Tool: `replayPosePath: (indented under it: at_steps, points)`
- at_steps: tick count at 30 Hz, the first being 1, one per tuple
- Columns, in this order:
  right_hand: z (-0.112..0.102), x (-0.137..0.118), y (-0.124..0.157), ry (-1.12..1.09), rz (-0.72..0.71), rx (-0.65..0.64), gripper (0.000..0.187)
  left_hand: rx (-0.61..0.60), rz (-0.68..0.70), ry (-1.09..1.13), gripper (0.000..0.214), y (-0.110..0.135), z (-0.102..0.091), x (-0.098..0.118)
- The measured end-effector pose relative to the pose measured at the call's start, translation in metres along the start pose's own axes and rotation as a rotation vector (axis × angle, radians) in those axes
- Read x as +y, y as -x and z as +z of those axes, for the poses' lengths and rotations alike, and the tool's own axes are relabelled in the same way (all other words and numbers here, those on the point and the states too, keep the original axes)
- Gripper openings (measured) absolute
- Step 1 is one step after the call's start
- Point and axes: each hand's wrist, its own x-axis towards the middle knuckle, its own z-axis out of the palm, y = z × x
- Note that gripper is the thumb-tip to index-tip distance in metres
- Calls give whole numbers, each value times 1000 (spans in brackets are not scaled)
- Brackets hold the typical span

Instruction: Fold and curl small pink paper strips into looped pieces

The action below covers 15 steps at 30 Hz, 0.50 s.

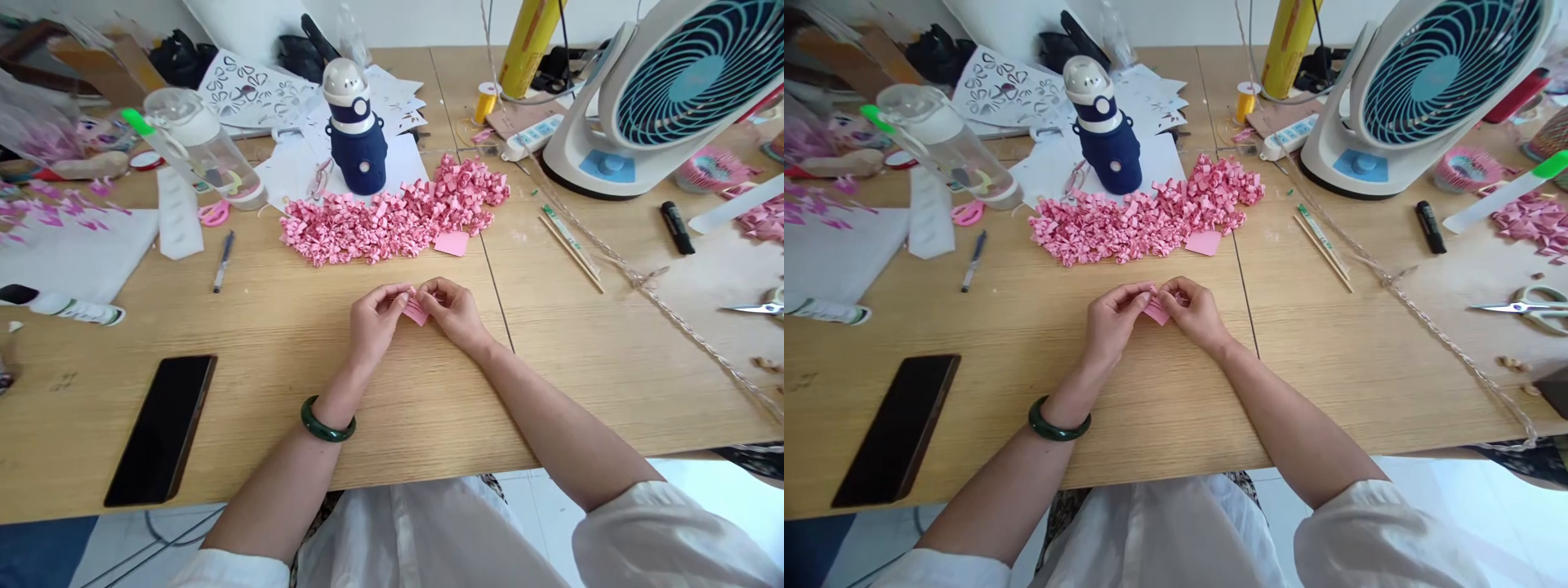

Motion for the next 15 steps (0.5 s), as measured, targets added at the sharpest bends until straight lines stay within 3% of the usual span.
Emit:
replayPosePath:
  at_steps: [8,15]
  points:
    - [0,-4,2,86,4,-35,22,-39,10,-36,14,7,-7,0]
    - [0,-6,4,62,2,-53,20,-46,165,-171,11,8,-9,4]
